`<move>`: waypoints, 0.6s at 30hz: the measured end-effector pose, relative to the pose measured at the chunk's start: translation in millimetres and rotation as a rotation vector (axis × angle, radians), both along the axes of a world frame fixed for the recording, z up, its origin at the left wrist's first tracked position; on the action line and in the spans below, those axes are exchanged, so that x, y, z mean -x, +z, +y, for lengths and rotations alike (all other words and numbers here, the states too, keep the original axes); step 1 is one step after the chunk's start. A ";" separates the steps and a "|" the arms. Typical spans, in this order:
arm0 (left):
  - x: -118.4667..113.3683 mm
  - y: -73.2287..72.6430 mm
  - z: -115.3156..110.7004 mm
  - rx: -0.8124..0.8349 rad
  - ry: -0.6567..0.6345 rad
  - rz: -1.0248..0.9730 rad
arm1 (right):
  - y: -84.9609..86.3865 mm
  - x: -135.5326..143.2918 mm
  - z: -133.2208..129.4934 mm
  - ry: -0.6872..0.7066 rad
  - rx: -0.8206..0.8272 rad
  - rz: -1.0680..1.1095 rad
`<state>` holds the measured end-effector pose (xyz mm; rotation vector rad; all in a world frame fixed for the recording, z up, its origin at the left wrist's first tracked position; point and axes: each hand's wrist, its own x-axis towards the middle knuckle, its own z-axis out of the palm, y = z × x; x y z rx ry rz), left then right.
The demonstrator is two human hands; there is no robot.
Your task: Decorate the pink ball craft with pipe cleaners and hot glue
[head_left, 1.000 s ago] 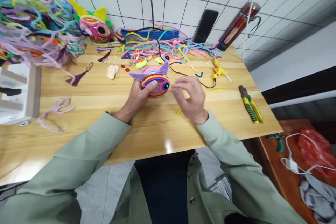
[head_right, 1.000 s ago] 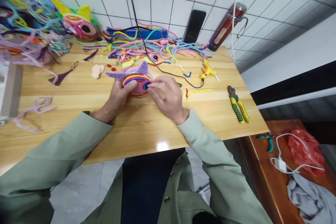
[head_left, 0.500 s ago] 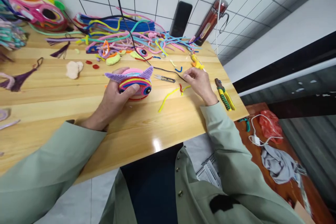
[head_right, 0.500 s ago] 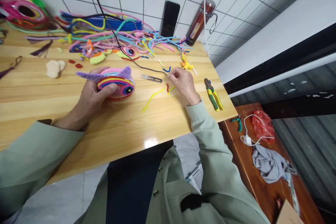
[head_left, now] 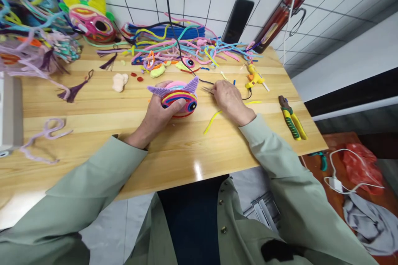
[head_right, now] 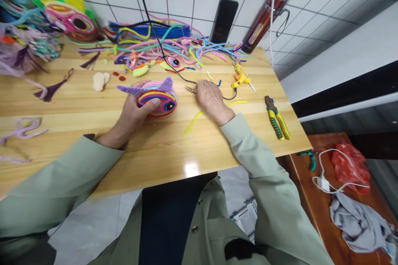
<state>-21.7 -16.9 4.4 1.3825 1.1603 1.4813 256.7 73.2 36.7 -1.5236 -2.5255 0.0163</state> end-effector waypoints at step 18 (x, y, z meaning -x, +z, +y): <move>17.7 -10.8 -3.3 0.035 -0.002 0.008 | 24.8 10.2 -48.5 0.247 -0.077 0.493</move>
